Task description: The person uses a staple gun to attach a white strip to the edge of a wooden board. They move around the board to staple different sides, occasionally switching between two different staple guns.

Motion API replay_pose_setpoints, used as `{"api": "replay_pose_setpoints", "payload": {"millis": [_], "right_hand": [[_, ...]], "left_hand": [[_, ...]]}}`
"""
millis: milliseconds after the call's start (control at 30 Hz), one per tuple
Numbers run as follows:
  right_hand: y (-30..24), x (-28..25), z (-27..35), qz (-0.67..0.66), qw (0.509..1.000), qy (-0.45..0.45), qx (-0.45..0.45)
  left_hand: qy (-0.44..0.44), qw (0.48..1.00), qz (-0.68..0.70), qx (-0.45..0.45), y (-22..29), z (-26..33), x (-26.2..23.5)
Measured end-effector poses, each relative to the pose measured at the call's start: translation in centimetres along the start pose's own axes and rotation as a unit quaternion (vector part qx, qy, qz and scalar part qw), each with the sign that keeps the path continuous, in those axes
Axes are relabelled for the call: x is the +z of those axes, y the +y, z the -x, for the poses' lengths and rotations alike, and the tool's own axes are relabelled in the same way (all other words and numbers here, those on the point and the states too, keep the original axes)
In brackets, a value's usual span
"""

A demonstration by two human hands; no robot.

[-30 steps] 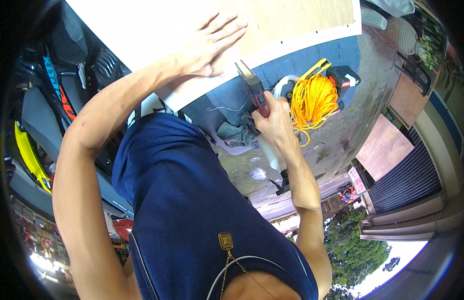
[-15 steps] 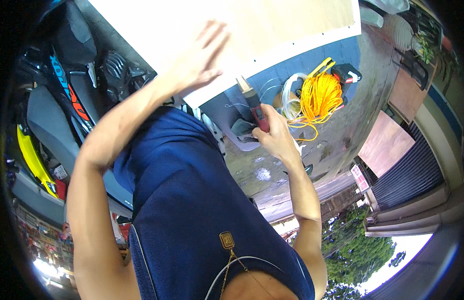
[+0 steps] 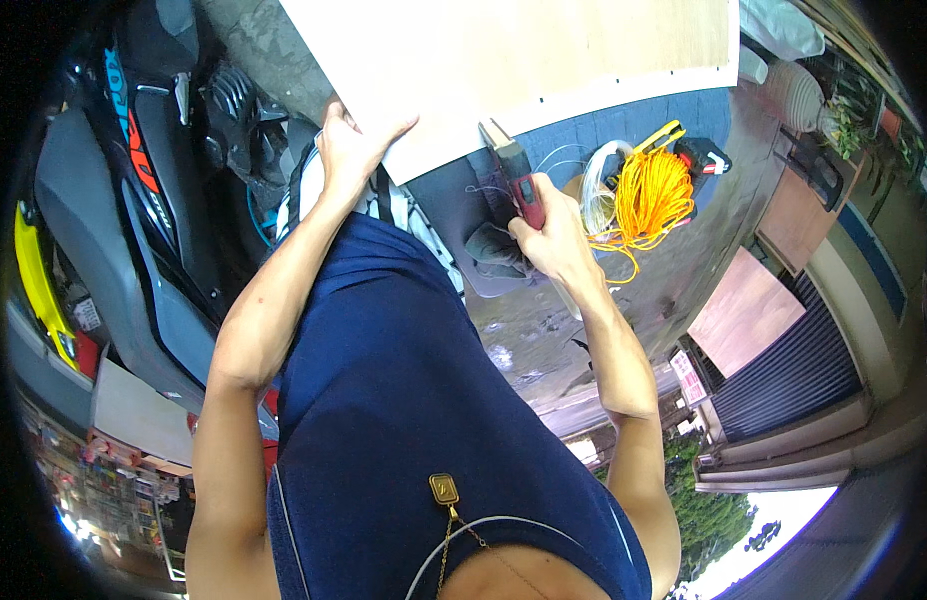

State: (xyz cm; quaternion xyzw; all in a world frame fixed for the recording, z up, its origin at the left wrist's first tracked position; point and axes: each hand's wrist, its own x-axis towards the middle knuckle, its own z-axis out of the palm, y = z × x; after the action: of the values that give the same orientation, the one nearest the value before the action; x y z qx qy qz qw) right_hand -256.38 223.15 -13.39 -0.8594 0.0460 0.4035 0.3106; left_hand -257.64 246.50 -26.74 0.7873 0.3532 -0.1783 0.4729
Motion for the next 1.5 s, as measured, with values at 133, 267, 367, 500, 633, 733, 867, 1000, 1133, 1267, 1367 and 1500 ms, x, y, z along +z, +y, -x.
{"api": "replay_pose_setpoints", "payload": {"millis": [133, 267, 367, 500, 633, 733, 867, 1000, 1133, 1267, 1367, 1500], "right_hand": [[-0.2, -0.4, -0.3, 0.036, 0.998, -0.016, 0.058], [-0.1, 0.4, 0.4, 0.055, 0.997, 0.013, 0.059], [-1.1, 0.8, 1.0, 0.025, 0.996, 0.026, 0.077], [-1.2, 2.3, 4.0, -0.017, 0.999, 0.005, 0.044], [-0.9, 5.4, 3.6, -0.054, 0.999, -0.011, 0.000], [-1.7, 6.1, 2.9, -0.061, 0.998, -0.031, 0.006], [-2.5, 6.4, 2.2, -0.054, 0.998, -0.028, -0.005], [-2.8, 7.0, 2.1, -0.013, 0.999, -0.014, 0.041], [-1.9, 7.7, 2.5, -0.012, 1.000, 0.010, 0.027], [-2.8, 5.2, 4.2, -0.041, 0.999, -0.007, 0.016], [-3.3, 3.0, 6.8, -0.087, 0.996, 0.010, 0.026], [-5.6, 2.0, 3.7, -0.099, 0.980, 0.170, -0.032]], "left_hand": [[0.009, 0.999, 0.002, 0.043, -0.3, -0.1, 0.1], [0.024, 0.998, -0.012, 0.063, -1.0, -0.3, 0.5], [0.018, 0.999, 0.004, 0.048, -0.7, -0.2, 0.1], [0.009, 0.998, 0.017, 0.059, -0.7, -0.3, 0.4], [0.014, 0.998, -0.001, 0.062, -0.5, -0.2, 0.1], [0.008, 0.998, 0.008, 0.059, -0.8, -0.2, 0.2], [0.028, 0.998, 0.011, 0.058, -1.2, -0.2, 0.4], [0.005, 0.998, 0.036, 0.054, -0.6, 0.2, -0.2], [0.020, 0.998, 0.022, 0.061, -0.7, -0.1, -0.1], [0.017, 0.998, 0.000, 0.060, -0.6, -0.2, 0.2], [0.004, 0.999, -0.005, 0.038, 0.5, 0.3, -0.1], [0.036, 0.996, -0.059, 0.051, 0.7, 1.0, -1.5]]}}
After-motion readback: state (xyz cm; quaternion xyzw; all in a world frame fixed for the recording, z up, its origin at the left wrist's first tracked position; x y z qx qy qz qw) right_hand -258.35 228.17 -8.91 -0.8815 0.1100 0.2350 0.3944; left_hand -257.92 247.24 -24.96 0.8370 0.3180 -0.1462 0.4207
